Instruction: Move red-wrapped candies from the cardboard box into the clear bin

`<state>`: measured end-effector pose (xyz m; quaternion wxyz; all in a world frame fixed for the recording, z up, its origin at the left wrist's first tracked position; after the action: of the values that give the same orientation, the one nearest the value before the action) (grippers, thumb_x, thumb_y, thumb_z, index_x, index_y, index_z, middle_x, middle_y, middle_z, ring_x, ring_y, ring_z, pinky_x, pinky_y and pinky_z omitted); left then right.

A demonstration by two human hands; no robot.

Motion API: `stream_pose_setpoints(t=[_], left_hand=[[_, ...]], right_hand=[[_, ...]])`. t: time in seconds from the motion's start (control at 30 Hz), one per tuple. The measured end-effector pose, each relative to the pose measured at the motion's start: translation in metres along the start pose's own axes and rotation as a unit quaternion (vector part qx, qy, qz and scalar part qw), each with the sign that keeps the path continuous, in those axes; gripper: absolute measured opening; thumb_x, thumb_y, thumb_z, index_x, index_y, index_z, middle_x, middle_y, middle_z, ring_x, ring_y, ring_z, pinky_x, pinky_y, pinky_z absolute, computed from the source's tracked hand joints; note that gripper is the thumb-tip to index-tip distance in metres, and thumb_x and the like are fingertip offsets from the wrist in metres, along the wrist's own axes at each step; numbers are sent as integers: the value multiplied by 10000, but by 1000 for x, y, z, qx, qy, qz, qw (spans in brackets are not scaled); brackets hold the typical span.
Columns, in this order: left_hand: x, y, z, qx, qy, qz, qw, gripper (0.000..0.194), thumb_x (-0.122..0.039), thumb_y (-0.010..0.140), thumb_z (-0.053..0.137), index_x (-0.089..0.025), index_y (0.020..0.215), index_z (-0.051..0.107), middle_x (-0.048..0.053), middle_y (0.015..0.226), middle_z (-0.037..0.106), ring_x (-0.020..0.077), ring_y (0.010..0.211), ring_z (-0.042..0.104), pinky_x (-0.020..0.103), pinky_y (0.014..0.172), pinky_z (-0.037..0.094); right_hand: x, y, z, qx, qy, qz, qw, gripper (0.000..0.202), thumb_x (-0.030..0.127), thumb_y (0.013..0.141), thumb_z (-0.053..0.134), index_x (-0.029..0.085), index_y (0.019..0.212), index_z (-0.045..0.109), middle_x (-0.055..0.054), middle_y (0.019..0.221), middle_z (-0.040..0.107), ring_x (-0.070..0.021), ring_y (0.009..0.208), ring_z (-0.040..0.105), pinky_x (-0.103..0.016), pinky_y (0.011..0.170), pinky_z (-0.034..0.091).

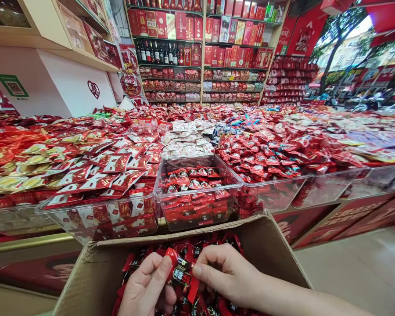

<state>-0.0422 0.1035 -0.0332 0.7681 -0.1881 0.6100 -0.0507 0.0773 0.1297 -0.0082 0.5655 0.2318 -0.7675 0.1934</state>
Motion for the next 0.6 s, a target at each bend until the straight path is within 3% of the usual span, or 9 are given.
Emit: stream_pose_setpoints(t=[0.1, 0.17, 0.23, 0.3, 0.4, 0.5, 0.6], left_hand=[[5, 4, -2, -3, -9, -12, 1000, 354, -447, 564, 670, -179, 540, 438, -76, 289, 481, 25, 275, 357, 107, 325, 277], [11, 5, 2, 21, -12, -30, 999, 356, -448, 578, 659, -178, 536, 433, -77, 274, 466, 18, 253, 336, 101, 307, 249], [18, 4, 8, 48, -14, -46, 998, 347, -451, 595, 646, -176, 541, 440, -74, 266, 462, 14, 233, 321, 98, 289, 211], [20, 2, 9, 49, -21, -49, 997, 325, -455, 604, 638, -177, 570, 473, -67, 265, 470, 20, 230, 323, 104, 282, 201], [16, 0, 4, 25, -68, -44, 996, 317, -463, 607, 631, -177, 579, 497, -57, 287, 484, 33, 263, 345, 118, 297, 238], [10, 2, 1, 29, -91, -32, 995, 332, -480, 624, 607, -165, 570, 518, -50, 329, 489, 33, 302, 360, 122, 323, 267], [12, 6, -2, 36, -73, -35, 996, 334, -487, 642, 586, -157, 609, 551, -44, 356, 499, 32, 317, 380, 119, 336, 265]], right_hand=[[37, -10, -8, -34, -125, -154, 980, 397, 424, 719, 544, 149, 1003, 507, -68, 881, 554, -109, 714, 492, -200, 595, 416], [60, -22, 4, -17, -261, -274, 925, 391, 388, 713, 569, 175, 1033, 502, -82, 1043, 515, -140, 861, 471, -233, 707, 414], [71, -33, 19, -1, -383, -352, 854, 195, 287, 790, 492, 184, 945, 546, -47, 1023, 548, -138, 866, 460, -252, 730, 399], [79, -40, 27, -6, -447, -400, 800, 157, 181, 827, 413, 179, 861, 567, -11, 918, 598, -119, 775, 469, -253, 659, 397], [103, -54, 24, -31, -459, -464, 757, 157, 152, 808, 430, 172, 750, 574, -2, 830, 624, -112, 682, 472, -258, 553, 374], [137, -56, -7, -88, -443, -486, 748, 140, 147, 803, 441, 177, 773, 574, -20, 826, 619, -120, 697, 488, -264, 579, 379], [160, -25, -60, -174, -451, -418, 769, 122, 180, 810, 440, 171, 809, 561, -46, 827, 585, -125, 759, 493, -255, 654, 389]])
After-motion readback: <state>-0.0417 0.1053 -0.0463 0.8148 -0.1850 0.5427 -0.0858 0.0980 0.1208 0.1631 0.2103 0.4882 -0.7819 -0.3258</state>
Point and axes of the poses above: each hand's wrist, its own y-axis towards the middle knuckle, its own z-axis out of the palm, x = y × z, the point moved 10 cm from there along y, towards the middle knuckle
